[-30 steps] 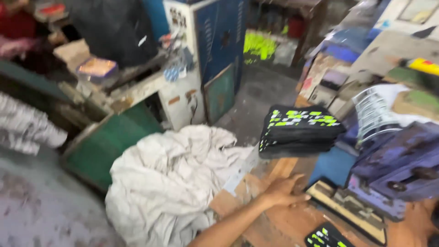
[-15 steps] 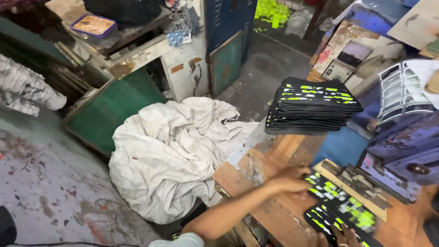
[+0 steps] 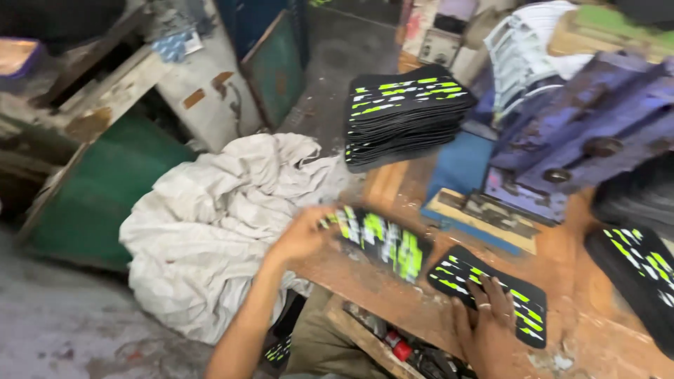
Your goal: The person repeatedly picks up black mousepads with neon green patterns from a pile on a wooden table and stacks them neatly. The person handles the items by hand, aligning them before placing them on top of the growing stack.
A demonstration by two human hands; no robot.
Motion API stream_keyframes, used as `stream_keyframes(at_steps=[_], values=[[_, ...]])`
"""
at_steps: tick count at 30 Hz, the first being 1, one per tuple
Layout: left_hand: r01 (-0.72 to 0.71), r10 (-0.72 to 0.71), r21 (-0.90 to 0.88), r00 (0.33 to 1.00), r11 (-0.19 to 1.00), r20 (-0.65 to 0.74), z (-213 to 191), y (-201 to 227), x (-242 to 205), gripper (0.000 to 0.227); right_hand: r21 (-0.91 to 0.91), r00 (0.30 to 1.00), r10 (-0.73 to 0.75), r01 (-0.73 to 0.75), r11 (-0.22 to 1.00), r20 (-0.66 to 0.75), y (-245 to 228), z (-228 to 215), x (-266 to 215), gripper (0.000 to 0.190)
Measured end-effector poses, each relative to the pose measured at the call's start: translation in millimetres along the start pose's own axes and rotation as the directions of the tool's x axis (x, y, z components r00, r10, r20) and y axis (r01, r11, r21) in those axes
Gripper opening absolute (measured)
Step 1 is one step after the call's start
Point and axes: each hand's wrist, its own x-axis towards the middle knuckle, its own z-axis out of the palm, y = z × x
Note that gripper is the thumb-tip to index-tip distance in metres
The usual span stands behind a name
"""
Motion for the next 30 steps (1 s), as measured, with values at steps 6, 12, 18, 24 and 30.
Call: stream_keyframes(at_steps=[6, 12, 18, 24, 30], values=[[-0.339, 0.238, -0.290, 0.913, 0.895, -0.333, -26.6, 108.6, 138.4, 0.034, 0.040, 0.998, 0.022, -0.020, 0.999, -0.058, -6.8, -3.2, -0.9, 0.043], [-0.290, 0.497, 0.459, 0.752, 0.840, -0.433, -13.1, 100.8, 198.8, 0.066, 0.030, 1.000, 0.009, -0.009, 0.999, -0.009, 5.9, 1.9, -1.5, 0.042], [-0.521, 0.652, 0.396, 0.544, 0.756, -0.529, 16.3, 122.5, 49.2, 0.058, -0.024, 0.975, -0.087, 0.084, 0.996, -0.204, 96.8, 89.3, -28.7, 0.046], [-0.793, 0.509, -0.006, 0.396, 0.609, -0.764, 19.4, 149.3, -15.7, 0.038, -0.068, 0.973, -0.114, 0.103, 0.992, -0.198, 63.6, 64.6, -27.5, 0.041], [-0.439, 0.611, 0.446, 0.691, 0.780, -0.387, 26.7, 135.2, -10.4, 0.027, -0.176, 0.949, -0.223, 0.186, 0.967, -0.221, 98.9, 94.4, -33.7, 0.040]])
